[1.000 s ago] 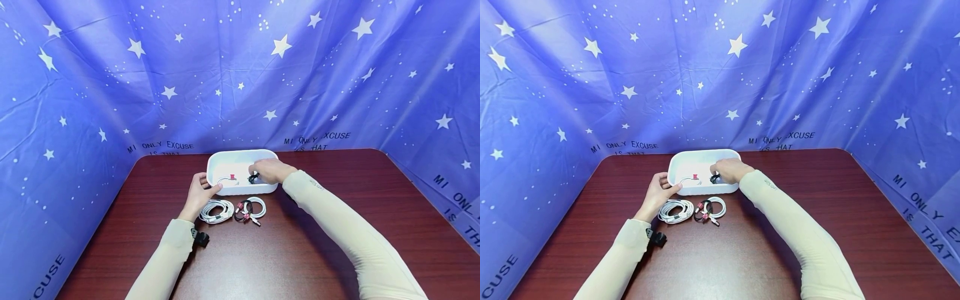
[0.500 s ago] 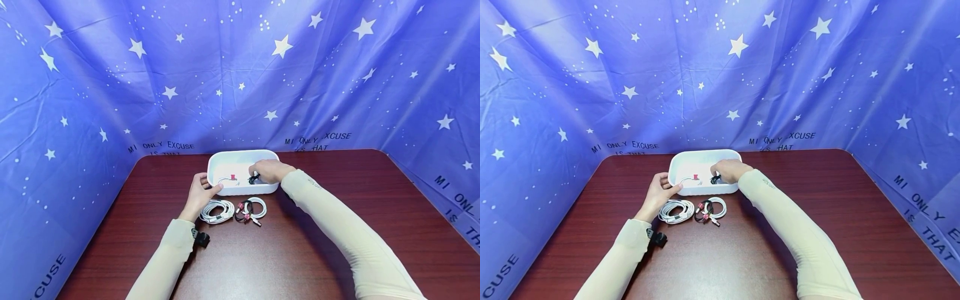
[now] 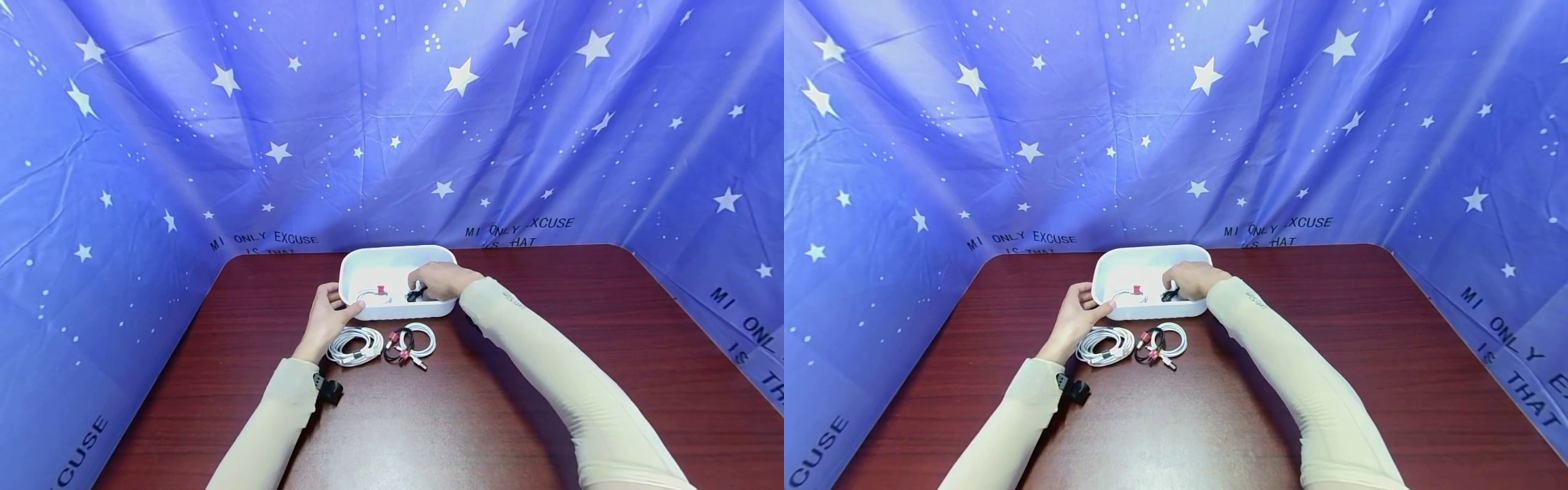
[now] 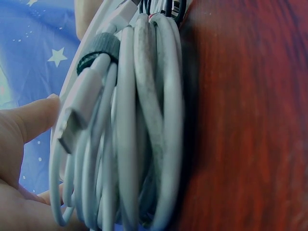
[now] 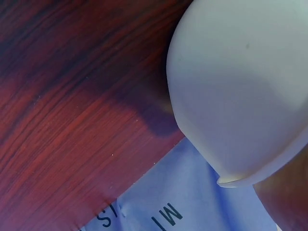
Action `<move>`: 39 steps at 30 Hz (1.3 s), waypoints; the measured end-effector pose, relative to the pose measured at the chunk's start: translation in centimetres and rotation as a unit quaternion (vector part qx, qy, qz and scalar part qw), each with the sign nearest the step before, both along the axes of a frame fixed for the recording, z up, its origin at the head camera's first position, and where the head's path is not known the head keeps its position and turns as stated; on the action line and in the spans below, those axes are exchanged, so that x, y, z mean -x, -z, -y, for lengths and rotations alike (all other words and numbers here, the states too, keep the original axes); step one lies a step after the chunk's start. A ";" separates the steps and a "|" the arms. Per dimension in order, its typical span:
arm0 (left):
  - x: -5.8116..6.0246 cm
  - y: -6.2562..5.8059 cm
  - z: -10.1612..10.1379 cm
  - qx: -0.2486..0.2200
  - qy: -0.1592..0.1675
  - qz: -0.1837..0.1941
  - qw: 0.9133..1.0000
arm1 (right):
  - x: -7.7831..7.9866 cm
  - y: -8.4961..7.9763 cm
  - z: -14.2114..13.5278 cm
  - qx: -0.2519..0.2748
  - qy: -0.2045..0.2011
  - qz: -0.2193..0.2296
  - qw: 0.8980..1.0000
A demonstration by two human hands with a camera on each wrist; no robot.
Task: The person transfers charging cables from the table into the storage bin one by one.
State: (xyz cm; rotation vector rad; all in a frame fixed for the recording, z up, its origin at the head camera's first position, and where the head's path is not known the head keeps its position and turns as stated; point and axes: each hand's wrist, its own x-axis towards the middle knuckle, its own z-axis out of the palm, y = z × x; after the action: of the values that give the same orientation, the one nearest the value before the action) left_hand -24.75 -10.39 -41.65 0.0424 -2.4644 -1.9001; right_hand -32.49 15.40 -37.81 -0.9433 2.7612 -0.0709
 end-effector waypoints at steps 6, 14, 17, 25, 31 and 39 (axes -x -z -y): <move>0.0 0.0 0.0 -0.003 0.001 0.002 1.000 | 0.0 0.1 -0.1 0.002 0.007 0.003 1.000; 0.0 -0.1 0.0 -0.002 0.003 0.003 1.000 | -0.1 -0.1 -0.3 0.014 0.005 0.001 1.000; 0.0 -0.1 0.0 0.001 0.002 0.004 1.000 | 0.0 -0.1 -0.5 0.018 0.004 -0.004 1.000; -0.1 0.0 0.0 0.000 0.002 0.002 1.000 | 0.1 -0.1 -0.7 0.029 0.012 -0.006 0.999; 0.0 0.0 -0.1 0.002 0.002 0.000 1.000 | 0.0 -0.3 -0.8 0.028 0.015 -0.014 0.999; -0.1 0.0 -0.1 -0.004 0.002 -0.003 1.000 | -0.4 -1.1 -1.0 0.036 0.016 -0.026 0.999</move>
State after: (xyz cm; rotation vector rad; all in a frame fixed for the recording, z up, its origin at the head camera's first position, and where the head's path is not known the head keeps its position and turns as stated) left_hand -24.69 -10.28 -41.61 0.0321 -2.4555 -1.9090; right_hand -32.07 16.40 -36.67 -0.9309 2.8396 -0.1541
